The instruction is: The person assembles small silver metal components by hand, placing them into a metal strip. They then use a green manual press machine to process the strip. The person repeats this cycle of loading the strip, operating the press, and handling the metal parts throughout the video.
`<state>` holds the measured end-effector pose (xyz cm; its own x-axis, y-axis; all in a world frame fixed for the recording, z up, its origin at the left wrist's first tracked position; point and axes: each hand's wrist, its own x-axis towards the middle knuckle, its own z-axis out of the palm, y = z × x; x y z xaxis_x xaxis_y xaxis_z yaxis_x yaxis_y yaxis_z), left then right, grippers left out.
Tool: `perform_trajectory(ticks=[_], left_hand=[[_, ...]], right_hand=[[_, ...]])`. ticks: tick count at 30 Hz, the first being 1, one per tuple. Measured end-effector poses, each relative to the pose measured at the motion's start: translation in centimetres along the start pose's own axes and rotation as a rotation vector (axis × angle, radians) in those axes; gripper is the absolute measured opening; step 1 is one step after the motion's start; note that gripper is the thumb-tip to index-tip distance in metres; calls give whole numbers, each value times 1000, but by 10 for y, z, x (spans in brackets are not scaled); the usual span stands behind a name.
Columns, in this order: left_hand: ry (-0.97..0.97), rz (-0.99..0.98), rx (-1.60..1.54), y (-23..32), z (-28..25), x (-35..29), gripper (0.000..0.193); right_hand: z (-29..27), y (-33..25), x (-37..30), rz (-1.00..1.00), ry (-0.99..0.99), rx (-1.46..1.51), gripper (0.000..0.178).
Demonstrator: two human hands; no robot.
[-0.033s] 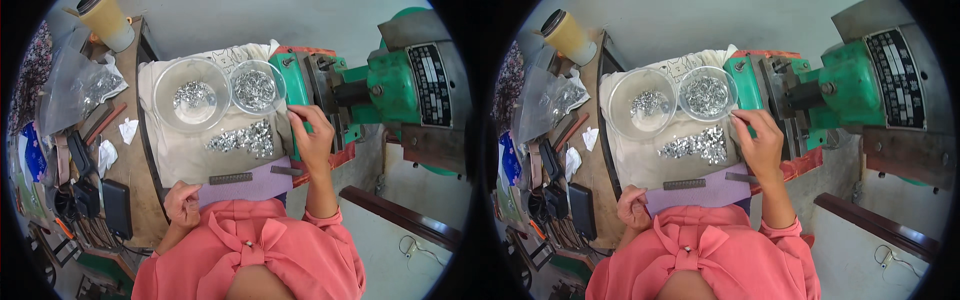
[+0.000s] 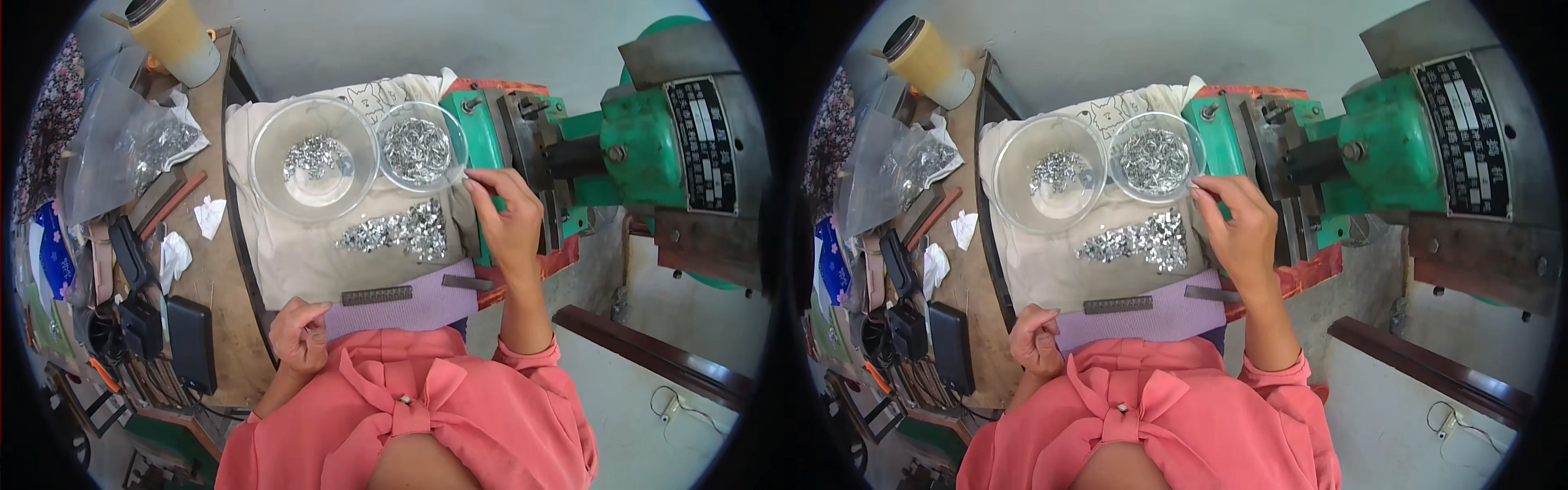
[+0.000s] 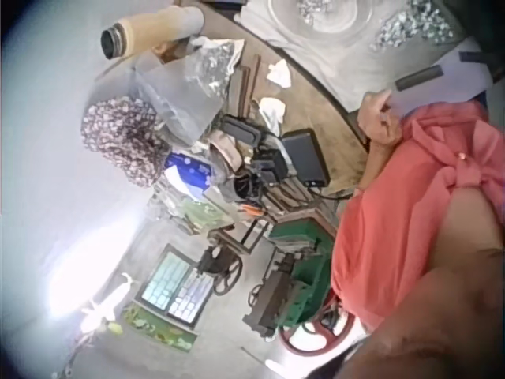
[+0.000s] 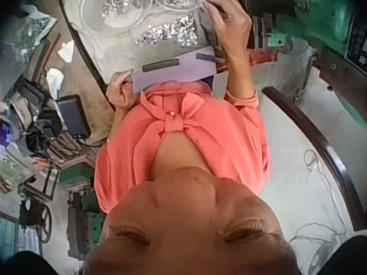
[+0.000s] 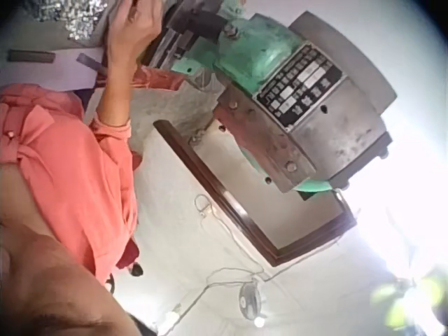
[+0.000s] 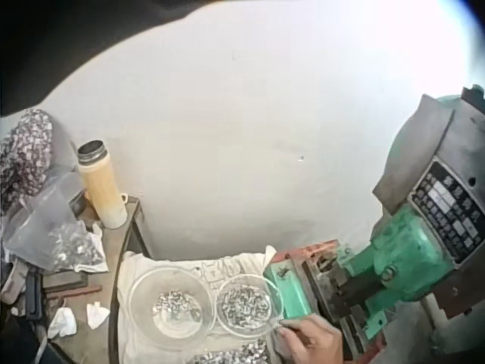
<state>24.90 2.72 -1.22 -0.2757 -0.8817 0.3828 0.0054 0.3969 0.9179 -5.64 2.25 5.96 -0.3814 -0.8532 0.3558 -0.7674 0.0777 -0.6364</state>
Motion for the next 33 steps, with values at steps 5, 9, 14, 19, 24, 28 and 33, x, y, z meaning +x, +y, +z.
perform_trajectory(ticks=[5, 9, 14, 19, 24, 28, 33], left_hand=[[-83, -154, 25, -11, -2, 3, 26], [-80, -308, -22, -19, 0, 4, 21], [-120, -422, -9, -14, 3, 13, 15], [-148, -442, -35, -13, 2, 15, 17], [-152, -396, -37, -13, 3, 15, 18], [-165, -415, -56, -9, 1, 14, 19], [-176, -357, -70, -4, -1, 16, 20]], right_hand=[[11, 15, 35, -66, -135, -254, 12], [21, 21, 50, -142, -214, -384, 12], [34, 24, 61, -177, -278, -513, 9], [42, 29, 66, -333, -294, -634, 8], [43, 30, 70, -342, -354, -676, 10], [42, 29, 75, -380, -389, -680, 8], [43, 31, 76, -435, -407, -719, 7]])
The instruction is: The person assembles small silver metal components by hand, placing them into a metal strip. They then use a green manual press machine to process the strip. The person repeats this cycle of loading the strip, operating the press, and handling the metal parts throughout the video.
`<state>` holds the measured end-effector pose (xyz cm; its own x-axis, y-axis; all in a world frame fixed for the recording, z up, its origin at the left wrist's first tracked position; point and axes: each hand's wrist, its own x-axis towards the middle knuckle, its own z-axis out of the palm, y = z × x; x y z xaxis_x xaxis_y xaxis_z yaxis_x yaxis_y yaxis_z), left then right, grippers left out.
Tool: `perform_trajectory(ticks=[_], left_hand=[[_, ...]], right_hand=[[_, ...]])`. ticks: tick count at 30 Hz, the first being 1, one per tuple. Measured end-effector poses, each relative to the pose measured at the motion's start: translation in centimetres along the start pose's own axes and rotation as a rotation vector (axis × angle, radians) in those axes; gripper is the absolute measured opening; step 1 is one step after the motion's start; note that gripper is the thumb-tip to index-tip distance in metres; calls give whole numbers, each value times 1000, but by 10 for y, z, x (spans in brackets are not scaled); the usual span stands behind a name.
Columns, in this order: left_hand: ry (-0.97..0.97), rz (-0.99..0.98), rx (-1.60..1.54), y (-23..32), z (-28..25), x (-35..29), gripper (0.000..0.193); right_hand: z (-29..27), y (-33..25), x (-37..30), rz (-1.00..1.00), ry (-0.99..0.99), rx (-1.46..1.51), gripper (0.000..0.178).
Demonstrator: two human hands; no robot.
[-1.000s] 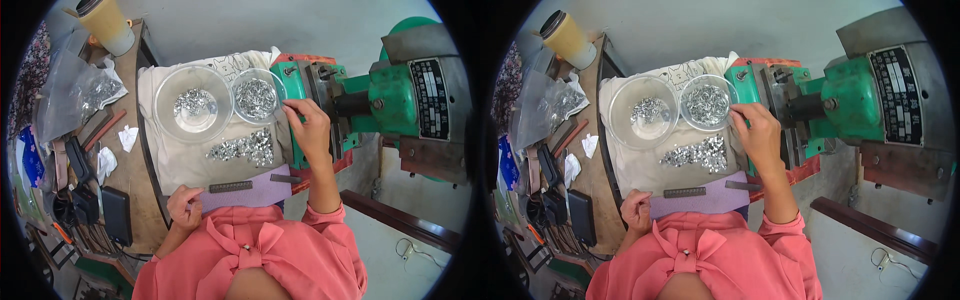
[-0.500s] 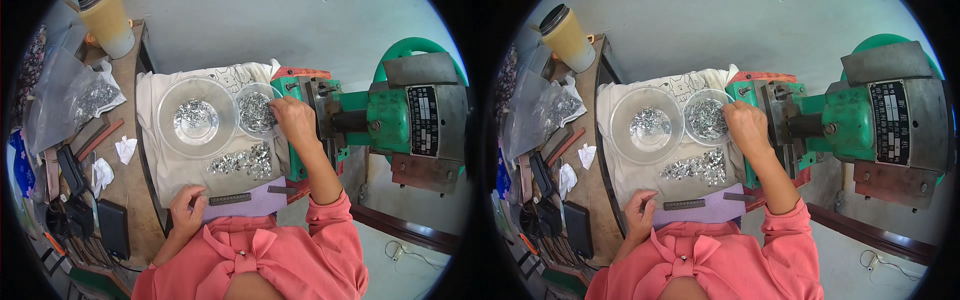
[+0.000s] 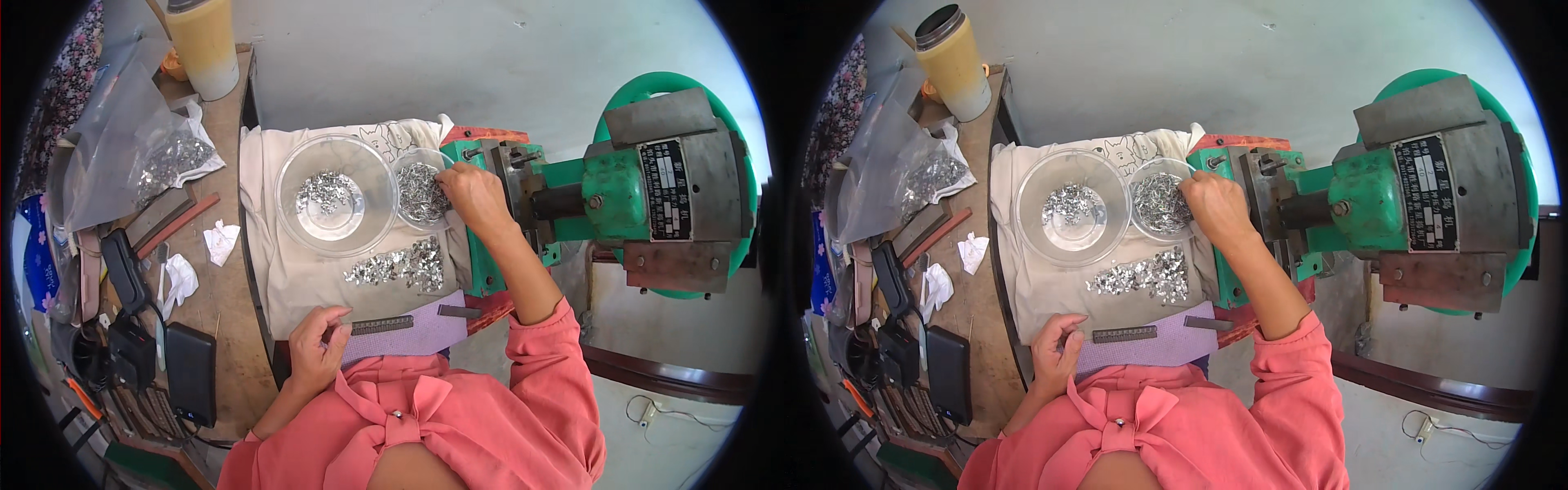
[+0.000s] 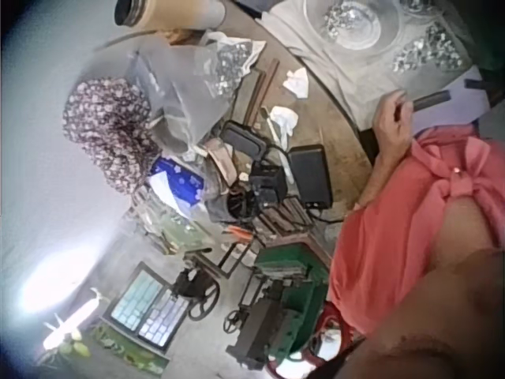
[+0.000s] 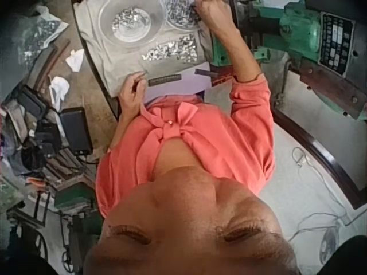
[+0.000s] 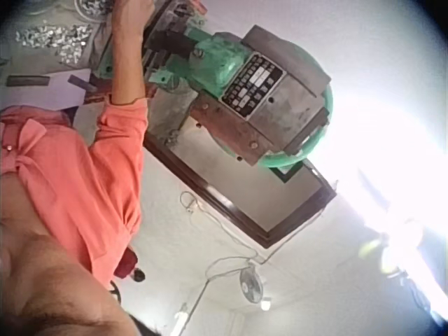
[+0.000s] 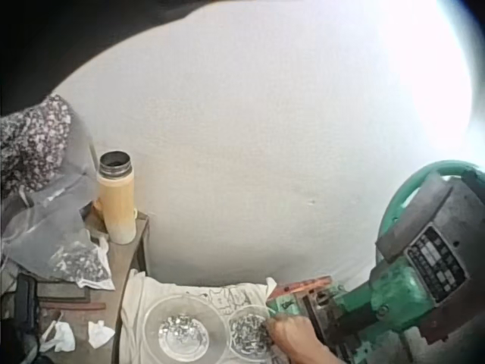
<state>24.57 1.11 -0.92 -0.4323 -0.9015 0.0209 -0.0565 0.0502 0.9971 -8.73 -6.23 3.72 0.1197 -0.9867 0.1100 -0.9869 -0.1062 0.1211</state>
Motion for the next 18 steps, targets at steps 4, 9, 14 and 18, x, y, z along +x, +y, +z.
perform_trajectory(ticks=[4, 9, 14, 18], left_hand=[[-3, 18, -1, 1, 0, -2, 20], [13, 19, 9, -3, 2, -5, 19], [19, 12, 3, 0, 0, -6, 19], [58, -62, -106, 7, -2, -11, 20]], right_hand=[[4, 3, 1, -20, 1, -27, 6], [8, 4, 1, -29, 3, -44, 8], [11, 3, 1, 45, 18, 15, 10], [6, 3, -1, 173, 55, 260, 14]])
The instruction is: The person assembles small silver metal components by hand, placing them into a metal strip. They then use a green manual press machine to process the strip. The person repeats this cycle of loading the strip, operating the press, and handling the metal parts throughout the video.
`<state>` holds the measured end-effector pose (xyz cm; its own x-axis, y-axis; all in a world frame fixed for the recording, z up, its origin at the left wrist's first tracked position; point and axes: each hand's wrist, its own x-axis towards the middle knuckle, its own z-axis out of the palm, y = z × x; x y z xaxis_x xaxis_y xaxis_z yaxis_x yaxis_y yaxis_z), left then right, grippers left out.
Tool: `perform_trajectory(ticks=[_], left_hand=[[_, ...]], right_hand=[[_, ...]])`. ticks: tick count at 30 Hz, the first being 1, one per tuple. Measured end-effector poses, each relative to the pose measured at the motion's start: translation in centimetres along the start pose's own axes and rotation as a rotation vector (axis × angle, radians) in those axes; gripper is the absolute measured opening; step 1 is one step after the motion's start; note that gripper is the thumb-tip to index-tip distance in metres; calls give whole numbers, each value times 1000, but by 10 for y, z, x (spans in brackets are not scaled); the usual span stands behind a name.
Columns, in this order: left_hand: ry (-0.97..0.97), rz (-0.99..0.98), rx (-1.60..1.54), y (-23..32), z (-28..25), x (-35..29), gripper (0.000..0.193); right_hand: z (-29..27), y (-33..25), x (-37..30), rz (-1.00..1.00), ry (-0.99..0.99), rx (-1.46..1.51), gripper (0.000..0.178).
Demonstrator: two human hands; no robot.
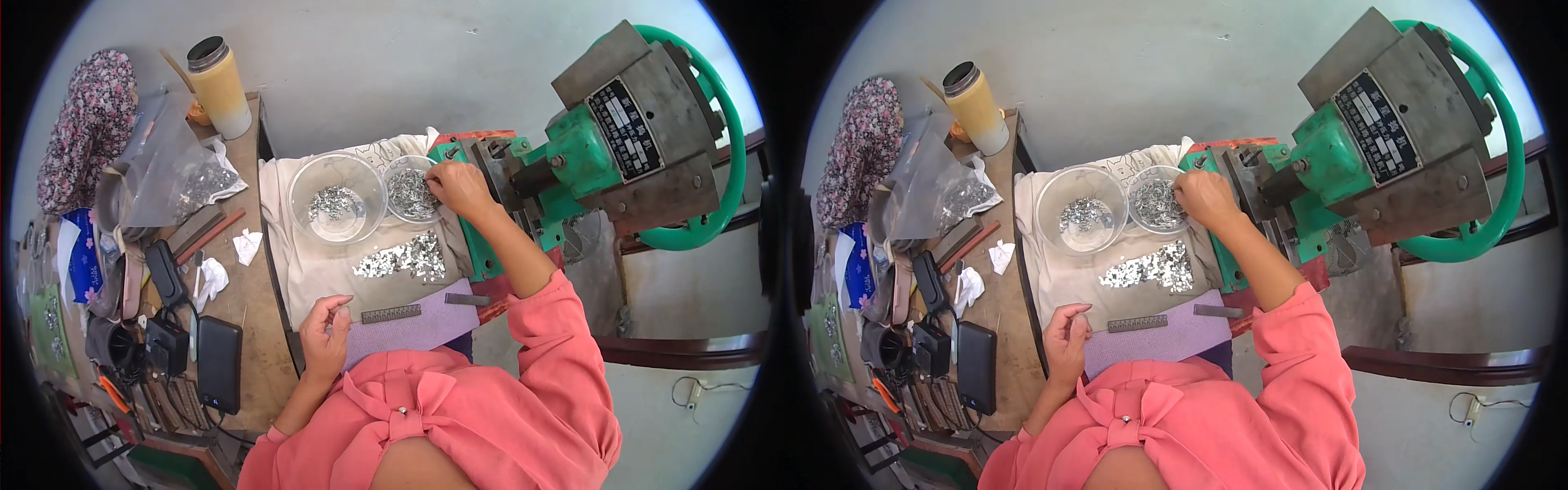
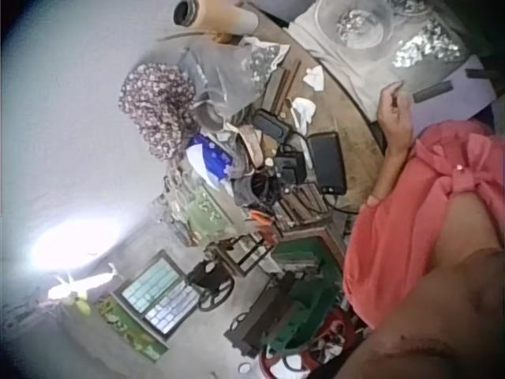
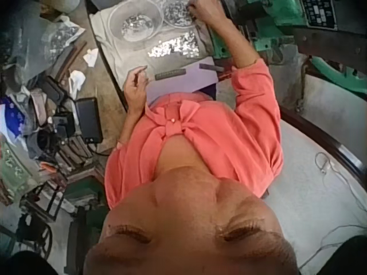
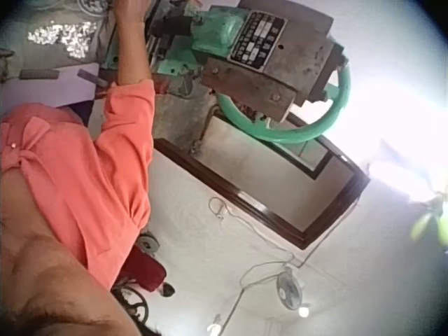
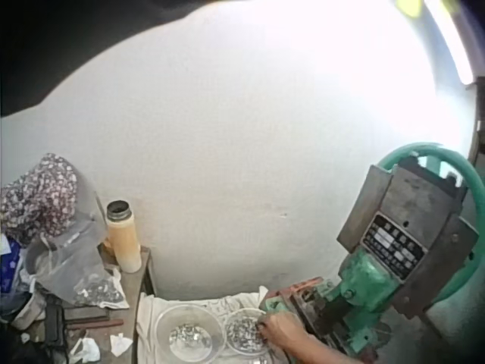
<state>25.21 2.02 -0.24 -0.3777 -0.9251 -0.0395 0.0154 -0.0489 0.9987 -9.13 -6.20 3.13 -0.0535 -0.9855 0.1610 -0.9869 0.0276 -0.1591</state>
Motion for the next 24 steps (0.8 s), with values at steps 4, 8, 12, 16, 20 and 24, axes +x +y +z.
perform_trajectory(ticks=[4, 8, 12, 16, 20, 24], left_hand=[[-8, -15, -67, 21, 8, -1, 18], [-40, -32, -58, 41, 15, 8, 14], [-100, 59, 6, 56, 33, 41, 16], [-135, 191, 179, 61, 61, 91, 18], [-105, 299, 371, 54, 89, 132, 26], [-179, 259, 470, 51, 111, 155, 30]], right_hand=[[-10, -1, -11, 256, 23, 388, 18], [-7, 5, -23, 531, -64, 938, 19], [-12, -4, -35, 646, -93, 1259, 18], [-9, -9, -44, 686, -79, 1459, 17], [-11, -15, -47, 700, -67, 1591, 15], [-15, -19, -50, 676, -37, 1655, 15]])
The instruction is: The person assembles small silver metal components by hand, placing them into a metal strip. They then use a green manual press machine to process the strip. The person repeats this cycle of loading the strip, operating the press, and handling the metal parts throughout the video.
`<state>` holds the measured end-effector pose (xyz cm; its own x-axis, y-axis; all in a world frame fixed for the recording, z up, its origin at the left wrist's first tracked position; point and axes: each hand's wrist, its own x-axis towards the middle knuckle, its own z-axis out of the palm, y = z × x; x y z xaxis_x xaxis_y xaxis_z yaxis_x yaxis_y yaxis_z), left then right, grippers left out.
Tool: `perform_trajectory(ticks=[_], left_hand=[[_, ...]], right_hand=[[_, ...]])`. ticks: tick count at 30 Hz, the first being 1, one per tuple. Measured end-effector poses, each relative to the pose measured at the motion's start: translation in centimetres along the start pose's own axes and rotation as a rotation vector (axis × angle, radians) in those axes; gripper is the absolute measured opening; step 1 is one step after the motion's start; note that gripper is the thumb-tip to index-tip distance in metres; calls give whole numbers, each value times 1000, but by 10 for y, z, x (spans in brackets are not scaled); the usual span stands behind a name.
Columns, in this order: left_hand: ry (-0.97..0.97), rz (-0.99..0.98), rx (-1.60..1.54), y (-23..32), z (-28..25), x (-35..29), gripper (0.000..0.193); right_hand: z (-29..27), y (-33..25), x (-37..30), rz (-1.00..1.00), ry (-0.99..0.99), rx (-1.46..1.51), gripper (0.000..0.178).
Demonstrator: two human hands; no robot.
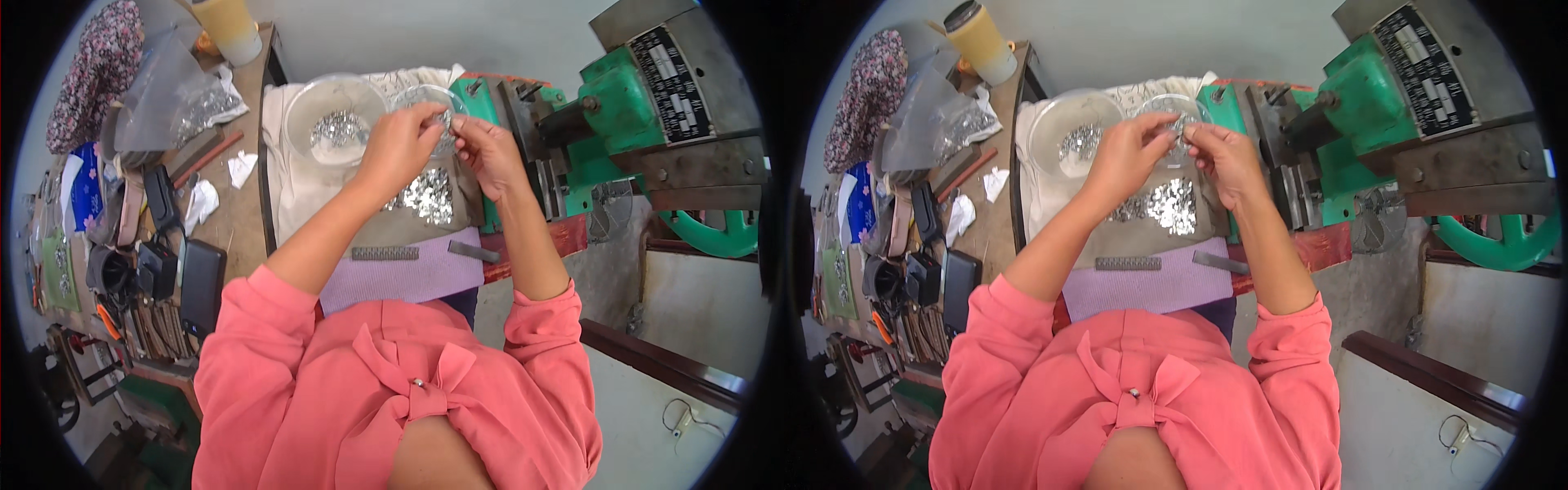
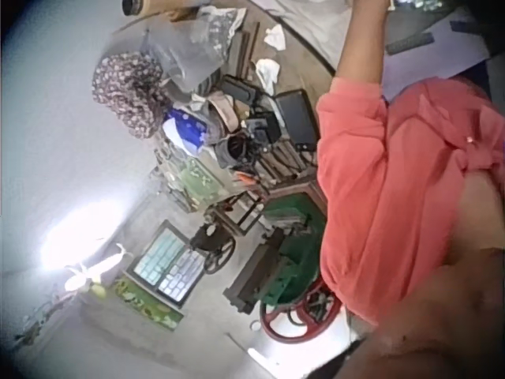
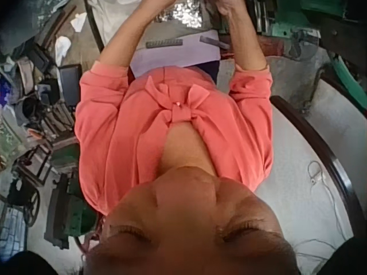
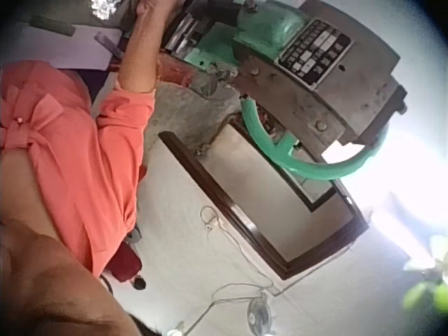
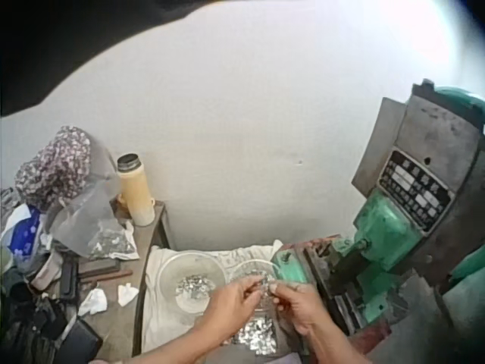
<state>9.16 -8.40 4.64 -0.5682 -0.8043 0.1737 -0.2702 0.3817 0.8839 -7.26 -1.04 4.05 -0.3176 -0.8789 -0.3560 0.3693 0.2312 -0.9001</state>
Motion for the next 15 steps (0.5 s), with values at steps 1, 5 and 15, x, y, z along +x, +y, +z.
perform_trajectory(ticks=[1, 5, 15], left_hand=[[-21, -12, 1, -1, 3, 3, 30], [34, 38, -52, -1, 9, 7, 26], [29, -18, -153, -10, 8, 16, 20]], right_hand=[[2, 1, -1, -9, -12, 5, 15], [7, 3, -4, -71, 36, 44, 16], [22, 16, -1, -236, 153, 24, 19]])
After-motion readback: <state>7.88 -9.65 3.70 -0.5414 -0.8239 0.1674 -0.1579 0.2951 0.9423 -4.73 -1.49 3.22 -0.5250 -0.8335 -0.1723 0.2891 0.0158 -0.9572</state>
